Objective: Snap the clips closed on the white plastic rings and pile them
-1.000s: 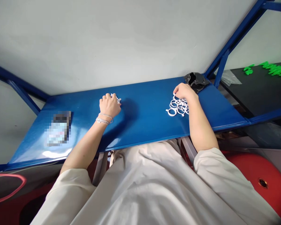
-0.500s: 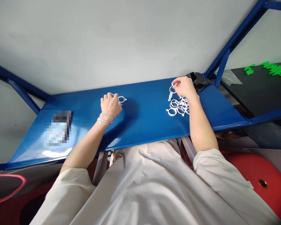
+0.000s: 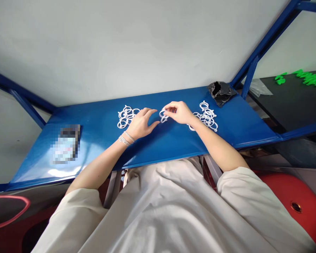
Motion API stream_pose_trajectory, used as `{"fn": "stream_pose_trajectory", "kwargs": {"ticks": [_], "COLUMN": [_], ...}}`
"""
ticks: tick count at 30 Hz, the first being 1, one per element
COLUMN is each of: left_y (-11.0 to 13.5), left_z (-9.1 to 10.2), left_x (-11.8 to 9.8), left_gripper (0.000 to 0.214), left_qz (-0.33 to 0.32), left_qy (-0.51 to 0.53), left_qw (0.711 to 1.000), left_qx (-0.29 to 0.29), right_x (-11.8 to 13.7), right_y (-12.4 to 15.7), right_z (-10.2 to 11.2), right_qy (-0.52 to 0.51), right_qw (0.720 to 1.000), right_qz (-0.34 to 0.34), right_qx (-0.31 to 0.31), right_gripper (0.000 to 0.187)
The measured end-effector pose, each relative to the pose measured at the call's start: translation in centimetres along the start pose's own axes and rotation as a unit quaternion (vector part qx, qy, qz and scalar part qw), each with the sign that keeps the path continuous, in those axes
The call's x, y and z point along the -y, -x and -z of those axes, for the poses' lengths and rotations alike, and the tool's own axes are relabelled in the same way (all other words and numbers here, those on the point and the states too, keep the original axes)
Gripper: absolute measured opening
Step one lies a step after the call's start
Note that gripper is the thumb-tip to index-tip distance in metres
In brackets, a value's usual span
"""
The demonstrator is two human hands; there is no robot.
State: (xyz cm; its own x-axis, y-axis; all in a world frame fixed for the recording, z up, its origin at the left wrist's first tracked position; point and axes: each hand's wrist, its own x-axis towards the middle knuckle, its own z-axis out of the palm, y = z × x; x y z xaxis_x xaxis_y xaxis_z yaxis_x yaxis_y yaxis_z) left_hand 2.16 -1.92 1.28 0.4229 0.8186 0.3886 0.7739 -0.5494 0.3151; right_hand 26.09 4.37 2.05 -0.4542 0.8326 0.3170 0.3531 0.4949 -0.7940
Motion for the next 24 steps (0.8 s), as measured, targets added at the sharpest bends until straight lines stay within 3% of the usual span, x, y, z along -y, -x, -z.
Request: {"fn": "stream_pose_trajectory", "kwargs": {"ticks": [3, 6, 13, 19, 24], "left_y": [0.3, 0.3, -0.3, -0.3, -0.3], "left_z": [-0.5, -0.7, -0.2, 0.6, 0.3], "left_x": [-0.7, -0.7, -0.9, -1.3, -1.3], "left_gripper": [0.033, 0.037, 0.053, 0.055, 0.068], "left_qz": [0.026, 0.079, 0.126, 0.154, 0.153], "left_qy": [0.112, 0.221, 0.46, 0.558, 0.554], "left_qw": [0.993, 0.972, 0.878, 0.808, 0.8], "left_qx": [-0.001, 0.008, 0.037, 0.113, 0.174], "right_x": [0.9, 1.2, 1.5, 2.2, 2.6], "right_y": [0.7, 1.0, 0.9, 1.2, 1.6], "right_z": [-2.1, -2.5, -2.0, -1.9, -2.2], "right_qy": [-0.042, -0.094, -0.244, -0.257, -0.219], "right_qw": [0.998, 0.993, 0.961, 0.944, 0.942], "right_qz": [0.027, 0.019, -0.037, -0.048, -0.042], "right_qx": [0.036, 0.073, 0.125, 0.202, 0.249], "right_gripper": [0.022, 0.028, 0.037, 0.04, 0.045]}}
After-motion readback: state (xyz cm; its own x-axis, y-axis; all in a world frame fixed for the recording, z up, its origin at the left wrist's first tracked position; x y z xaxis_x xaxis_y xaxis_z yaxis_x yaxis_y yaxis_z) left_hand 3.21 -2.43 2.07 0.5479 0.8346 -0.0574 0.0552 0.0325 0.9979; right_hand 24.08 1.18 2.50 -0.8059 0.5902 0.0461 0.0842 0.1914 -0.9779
